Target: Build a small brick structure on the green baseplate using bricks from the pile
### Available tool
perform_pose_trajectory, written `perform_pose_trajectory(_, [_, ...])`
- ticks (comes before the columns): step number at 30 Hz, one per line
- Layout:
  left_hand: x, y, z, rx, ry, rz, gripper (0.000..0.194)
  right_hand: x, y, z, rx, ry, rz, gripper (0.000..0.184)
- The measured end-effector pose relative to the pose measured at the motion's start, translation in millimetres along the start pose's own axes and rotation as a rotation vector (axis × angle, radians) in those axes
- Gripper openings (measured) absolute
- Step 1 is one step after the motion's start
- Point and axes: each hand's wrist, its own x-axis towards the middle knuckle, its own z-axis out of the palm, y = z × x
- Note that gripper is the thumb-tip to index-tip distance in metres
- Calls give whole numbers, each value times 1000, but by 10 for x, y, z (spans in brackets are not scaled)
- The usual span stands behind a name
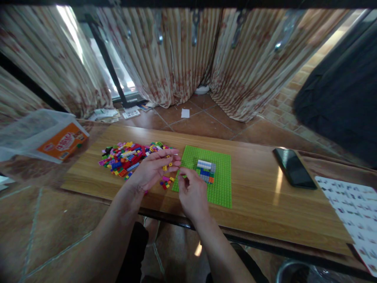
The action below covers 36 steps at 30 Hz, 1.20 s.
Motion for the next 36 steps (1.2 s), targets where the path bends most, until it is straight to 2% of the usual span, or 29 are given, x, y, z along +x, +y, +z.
perform_pose_trajectory(7, [19, -32, 52, 122, 68, -36, 19, -38, 17, -92, 24, 52, 22, 21])
perform_pose_trajectory(10, [28, -47, 73, 169, 72, -64, 23, -45, 0, -103, 43, 60, 25, 21])
perform_pose_trajectory(15, [37, -99, 101, 339, -23, -100, 37, -42, -34, -98, 46, 49, 22, 28])
perform_pose_trajectory(18, [32, -131, 129, 474, -77, -100, 35, -42, -32, -77, 22, 32, 31, 30])
perform_pose_trajectory(21, [33, -151, 149, 547, -102, -82, 33, -42, -25, -70, 12, 34, 44, 23])
perform_pose_trajectory(26, [63, -166, 153, 592, -77, -29, 34, -33, -16, -112, 47, 56, 5, 14])
perform_pose_trajectory(29, [76, -160, 153, 619, -53, -25, 33, -21, -1, -144, 32, 90, 16, 15])
perform_pose_trajectory(36, [54, -117, 162, 604, -113, -4, 29, -1, 37, -228, 9, 102, 78, 21])
